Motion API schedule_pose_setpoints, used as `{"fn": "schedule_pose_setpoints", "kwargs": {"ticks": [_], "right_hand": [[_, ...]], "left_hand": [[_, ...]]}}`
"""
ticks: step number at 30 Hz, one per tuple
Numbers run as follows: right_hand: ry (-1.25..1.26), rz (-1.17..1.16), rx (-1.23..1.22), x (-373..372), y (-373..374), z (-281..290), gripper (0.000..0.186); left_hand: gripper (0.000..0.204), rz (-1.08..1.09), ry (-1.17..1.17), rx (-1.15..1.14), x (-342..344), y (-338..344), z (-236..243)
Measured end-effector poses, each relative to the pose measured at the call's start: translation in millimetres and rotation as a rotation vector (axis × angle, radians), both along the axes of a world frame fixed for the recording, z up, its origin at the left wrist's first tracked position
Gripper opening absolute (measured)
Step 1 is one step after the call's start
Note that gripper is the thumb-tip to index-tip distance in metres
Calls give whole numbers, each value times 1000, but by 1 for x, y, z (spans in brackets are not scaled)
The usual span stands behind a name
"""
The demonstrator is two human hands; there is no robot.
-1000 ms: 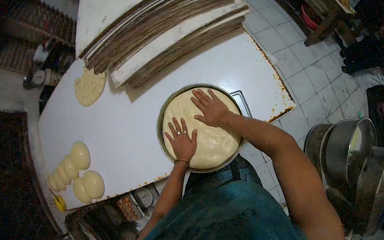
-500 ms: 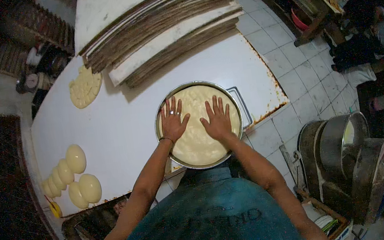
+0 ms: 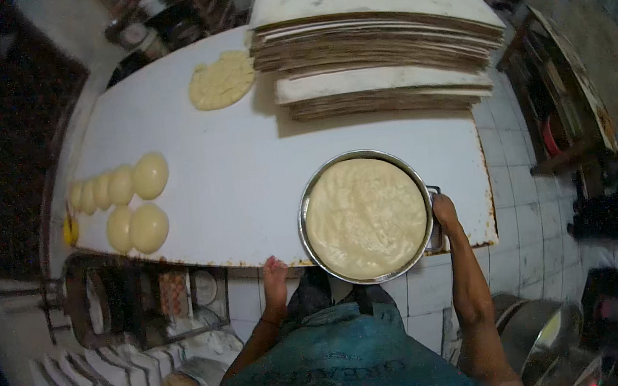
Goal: The person kneads and shapes large portions of dough on a white table, applies a liquid with a brush, flattens a portion of dough by hand, and uses a manual press to score the surface of the dough.
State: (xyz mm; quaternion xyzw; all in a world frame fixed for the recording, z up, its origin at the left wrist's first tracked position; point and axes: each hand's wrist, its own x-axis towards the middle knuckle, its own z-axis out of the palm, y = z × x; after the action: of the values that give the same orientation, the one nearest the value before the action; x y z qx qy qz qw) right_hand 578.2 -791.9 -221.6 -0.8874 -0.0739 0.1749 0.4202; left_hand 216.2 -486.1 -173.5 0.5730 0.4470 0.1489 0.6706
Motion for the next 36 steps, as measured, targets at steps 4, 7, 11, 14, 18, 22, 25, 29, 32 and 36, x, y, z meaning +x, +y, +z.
{"fn": "schedule_pose_setpoints", "kwargs": {"ticks": [4, 7, 11, 14, 18, 22, 25, 29, 32, 36], "right_hand": [[249, 200, -57, -42, 32, 49, 32], [355, 76, 162, -127, 65, 76, 25], [486, 89, 282, -210, 82, 83, 19], [606, 176, 431, -265, 107, 80, 18], [723, 370, 340, -338, 168, 85, 15], [852, 614, 212, -403, 235, 74, 9], [939, 751, 176, -476, 294, 75, 9], [939, 754, 114, -515, 379, 84, 8], [924, 768, 165, -524, 440, 60, 7], [892, 748, 110, -548, 517, 52, 10]], "left_hand": [[63, 150, 52, -619, -24, -56, 45], [63, 233, -289, -757, -54, -55, 17], [31, 564, -523, -711, -100, -32, 10], [44, 559, -632, -548, -173, -24, -31], [49, 751, -642, -400, -285, -18, -15], [50, 880, -533, -80, -378, -9, -17], [50, 1044, -656, -288, -461, 30, -9], [50, 1155, -707, -259, -489, 95, 8], [40, 1239, -681, -330, -501, 146, -21], [35, 1089, -670, -206, -531, 201, -84]]}}
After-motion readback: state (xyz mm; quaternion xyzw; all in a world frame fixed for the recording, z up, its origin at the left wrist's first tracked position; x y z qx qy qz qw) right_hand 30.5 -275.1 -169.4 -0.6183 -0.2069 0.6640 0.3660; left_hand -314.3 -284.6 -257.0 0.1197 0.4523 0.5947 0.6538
